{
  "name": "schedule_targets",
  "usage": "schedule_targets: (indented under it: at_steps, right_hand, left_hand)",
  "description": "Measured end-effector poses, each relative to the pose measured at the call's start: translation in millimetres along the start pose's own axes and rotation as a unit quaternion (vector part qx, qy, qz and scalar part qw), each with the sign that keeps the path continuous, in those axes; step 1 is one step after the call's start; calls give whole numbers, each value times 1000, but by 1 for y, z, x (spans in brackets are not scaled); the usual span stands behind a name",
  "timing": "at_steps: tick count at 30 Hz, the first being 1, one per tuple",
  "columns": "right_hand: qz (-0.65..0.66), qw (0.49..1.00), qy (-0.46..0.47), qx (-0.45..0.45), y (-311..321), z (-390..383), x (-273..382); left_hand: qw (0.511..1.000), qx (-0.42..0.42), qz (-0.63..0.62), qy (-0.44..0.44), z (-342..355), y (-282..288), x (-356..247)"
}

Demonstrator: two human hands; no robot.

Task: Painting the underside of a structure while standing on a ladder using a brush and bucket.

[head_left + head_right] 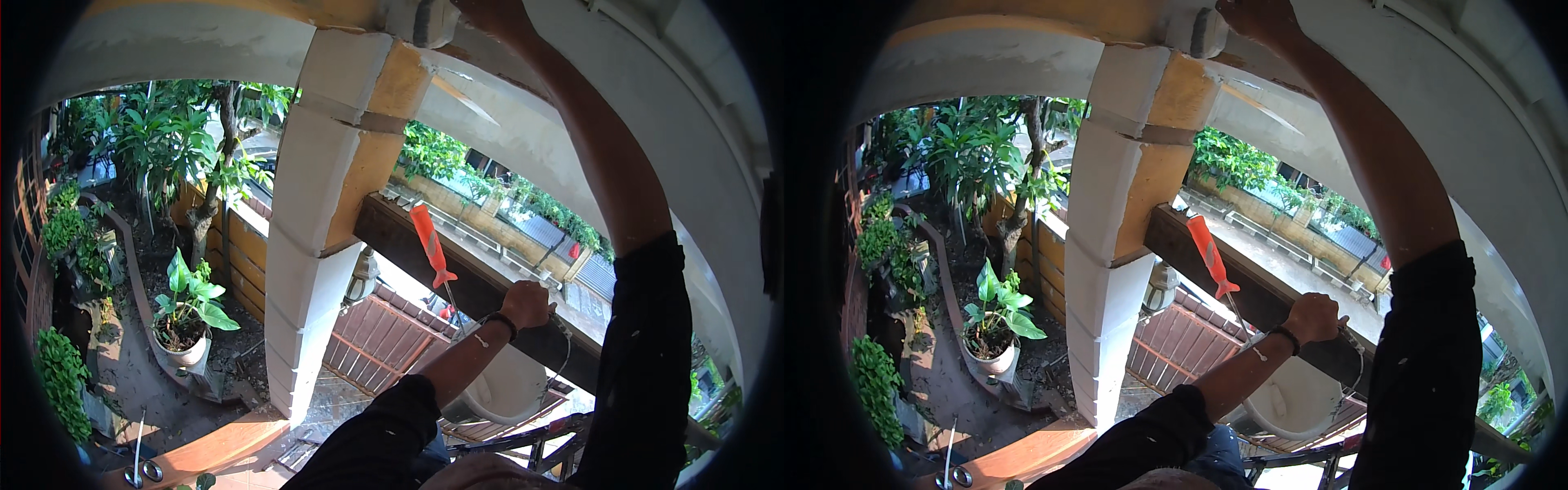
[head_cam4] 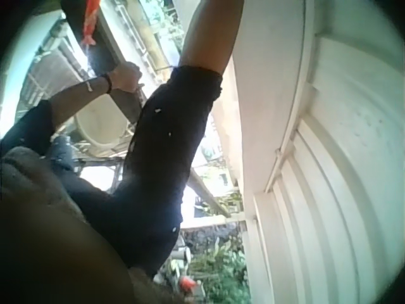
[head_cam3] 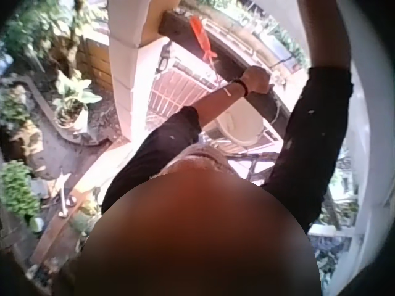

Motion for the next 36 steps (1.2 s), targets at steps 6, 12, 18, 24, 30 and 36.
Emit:
schedule_targets:
  at_steps: [6, 12, 18, 24, 30, 36]
  right_hand:
    - [-29, 995, -51, 78, 111, 1, 18]
    - [159, 979, -130, -16, 100, 38, 72]
    - [-89, 991, 62, -80, -51, 21, 35]
    - [-200, 956, 145, 157, -39, 62, 33]
    - [-121, 988, 92, -7, -77, 52, 16]
    - [-45, 988, -142, 34, -33, 67, 56]
  left_hand:
    - [999, -44, 8, 0, -2, -1, 6]
    - [999, -49, 7, -10, -8, 3, 7]
    - [1000, -28, 0, -12, -3, 4, -7]
    - [999, -46, 5, -6, -7, 4, 6]
    - [1000, -27, -7, -6, -4, 2, 1]
    - [999, -50, 0, 17, -14, 20, 3]
Point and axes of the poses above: each hand's wrist, its own z-axis towards the middle knuckle, its own y-axis out of the back of the hand, x = y × z, the point moved 4 cm from there along z, towards the middle knuckle, and after that the axes turned 13 degrees about -x, right-handed, at the moved point
